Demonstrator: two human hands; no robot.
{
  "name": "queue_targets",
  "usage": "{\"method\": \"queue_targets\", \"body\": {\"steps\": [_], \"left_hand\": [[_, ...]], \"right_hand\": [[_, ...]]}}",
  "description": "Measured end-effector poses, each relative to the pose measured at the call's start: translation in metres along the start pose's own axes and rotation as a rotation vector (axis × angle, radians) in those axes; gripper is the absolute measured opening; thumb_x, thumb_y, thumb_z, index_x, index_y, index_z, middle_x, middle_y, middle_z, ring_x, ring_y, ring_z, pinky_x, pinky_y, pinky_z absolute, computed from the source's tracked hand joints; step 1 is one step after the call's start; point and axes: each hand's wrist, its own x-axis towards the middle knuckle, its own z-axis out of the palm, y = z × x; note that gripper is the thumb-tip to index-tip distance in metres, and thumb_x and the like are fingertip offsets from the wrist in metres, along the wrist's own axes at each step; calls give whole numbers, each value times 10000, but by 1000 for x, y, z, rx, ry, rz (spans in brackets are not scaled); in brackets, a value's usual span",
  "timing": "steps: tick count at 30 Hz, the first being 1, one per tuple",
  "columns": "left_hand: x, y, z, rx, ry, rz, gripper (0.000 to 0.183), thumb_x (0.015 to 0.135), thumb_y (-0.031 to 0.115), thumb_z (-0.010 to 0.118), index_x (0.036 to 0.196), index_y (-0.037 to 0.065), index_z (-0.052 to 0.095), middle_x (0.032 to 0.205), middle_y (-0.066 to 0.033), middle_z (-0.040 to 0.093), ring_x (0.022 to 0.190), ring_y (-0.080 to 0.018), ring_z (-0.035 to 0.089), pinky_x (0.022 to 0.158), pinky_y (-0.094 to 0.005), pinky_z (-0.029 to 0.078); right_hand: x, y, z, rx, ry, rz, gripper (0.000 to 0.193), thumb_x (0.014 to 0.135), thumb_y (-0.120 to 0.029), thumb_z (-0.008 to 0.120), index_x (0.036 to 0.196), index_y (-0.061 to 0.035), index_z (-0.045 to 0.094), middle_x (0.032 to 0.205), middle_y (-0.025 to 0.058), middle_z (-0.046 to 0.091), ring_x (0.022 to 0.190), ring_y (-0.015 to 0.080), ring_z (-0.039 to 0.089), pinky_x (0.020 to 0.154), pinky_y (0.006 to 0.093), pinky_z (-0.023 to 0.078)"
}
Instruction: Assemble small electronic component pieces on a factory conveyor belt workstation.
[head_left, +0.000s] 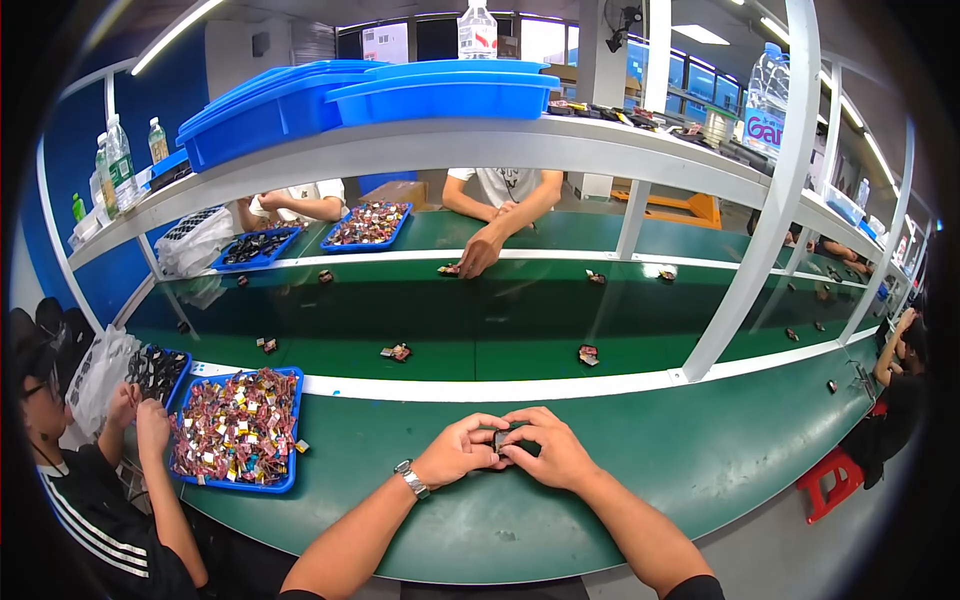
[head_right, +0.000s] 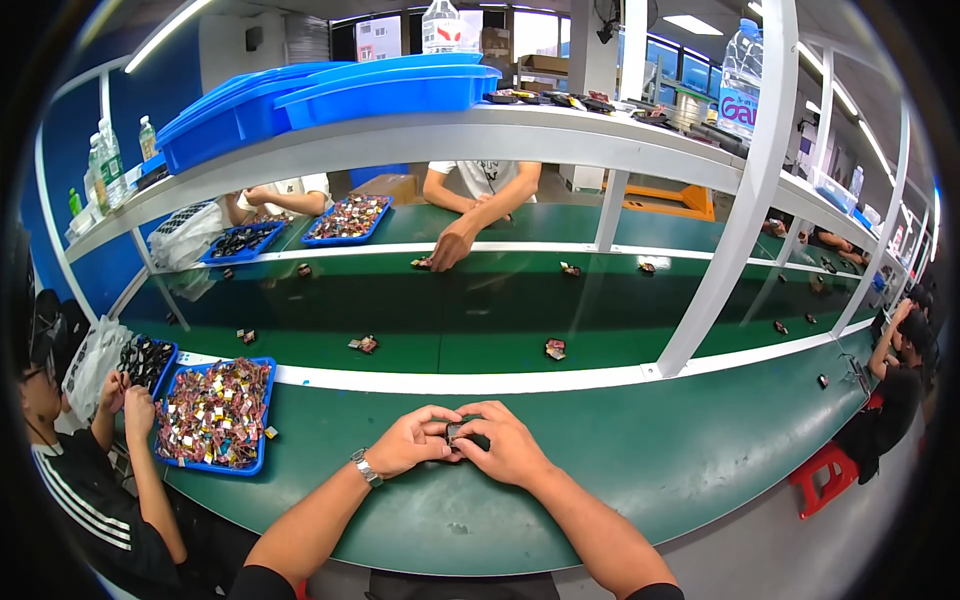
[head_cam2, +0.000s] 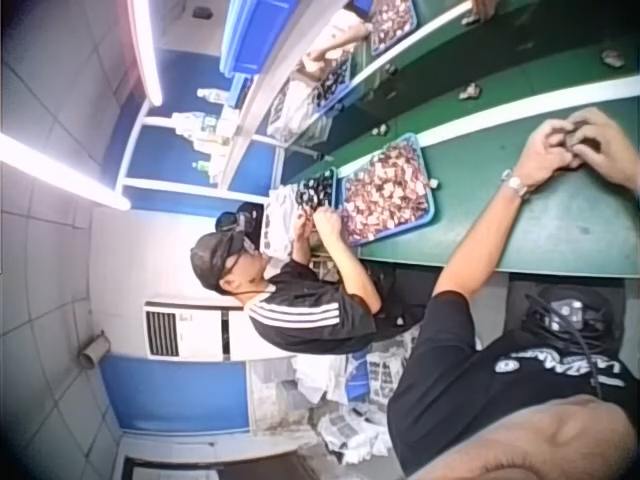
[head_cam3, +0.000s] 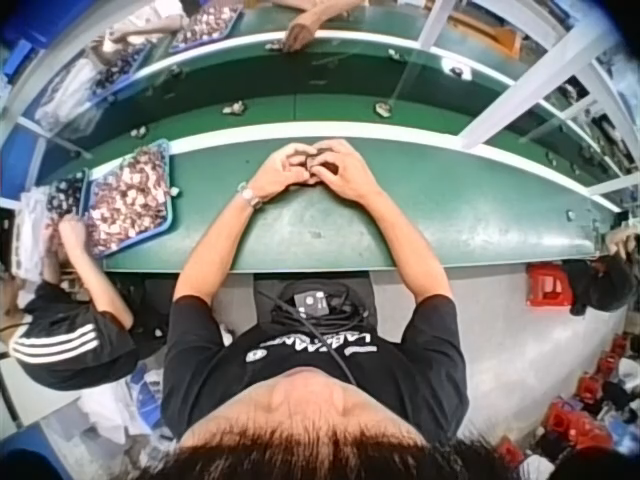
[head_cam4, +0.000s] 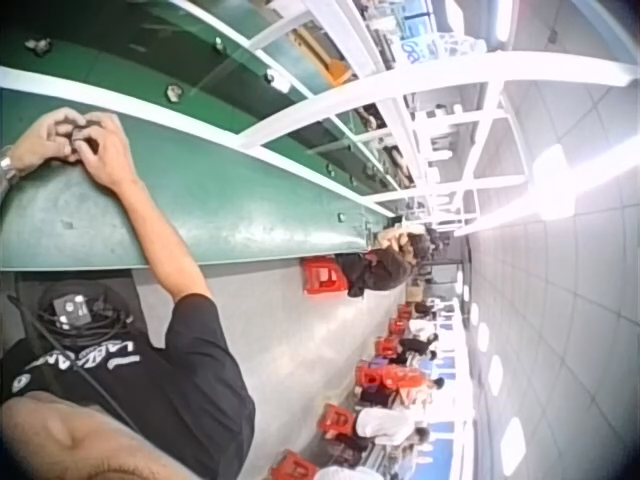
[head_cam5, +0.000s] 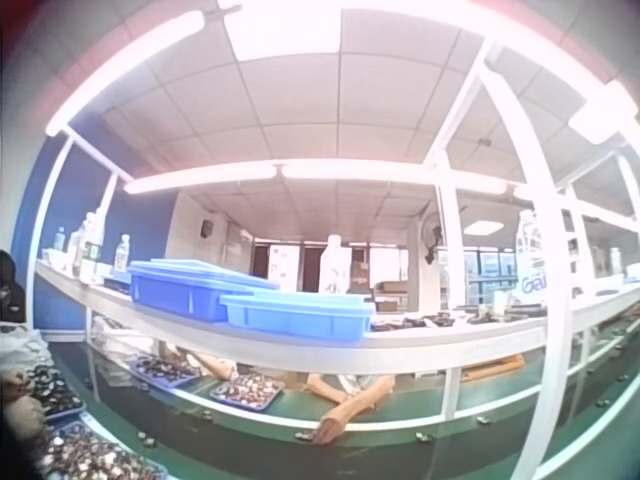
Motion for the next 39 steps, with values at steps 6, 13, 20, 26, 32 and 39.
{"method": "queue_targets", "body": {"steps": [6,13,20,26,32,39], "left_hand": [[4,1,2,-1,28,-35,395,924,-38,541,1304,-12,435,1184,-160,595,1071,-224,627,954,-354,543],[4,-3,2,1,-1,-39,339,960,-23,470,1297,-14,436,1175,-160,592,1065,-232,632,946,-355,548],[2,-4,1,27,50,-49,324,974,-15,434,1298,-7,434,1186,-156,594,1059,-230,634,942,-365,552],[6,-6,2,-24,65,-32,315,987,4,431,1301,11,449,1217,-137,584,1098,-202,607,940,-349,551],[3,-10,-3,-65,62,-11,303,993,23,440,1295,14,459,1218,-135,585,1105,-201,604,949,-354,547],[5,-10,-4,-97,50,5,288,998,49,460,1283,11,472,1205,-125,593,1100,-198,609,952,-360,546]], "right_hand": [[0,6,-2,23,-47,0,132,836,-175,687,919,-75,710,1218,90,602,1180,280,531,973,393,459],[-3,10,-6,79,-63,-46,134,796,-141,719,919,-87,727,1188,106,623,1139,294,561,959,409,471],[-1,6,-2,83,-80,2,135,831,-172,688,937,-95,725,1233,81,597,1196,274,519,993,395,447],[-5,-1,12,-51,143,-18,107,812,-130,701,909,-87,712,1147,66,630,1109,261,567,892,364,505],[-3,-3,15,-57,189,-71,117,799,-111,716,911,-81,704,1129,75,632,1068,260,579,848,354,520],[-3,-4,14,-22,196,-74,118,798,-98,726,913,-83,711,1131,68,631,1050,245,583,840,342,525]]}}
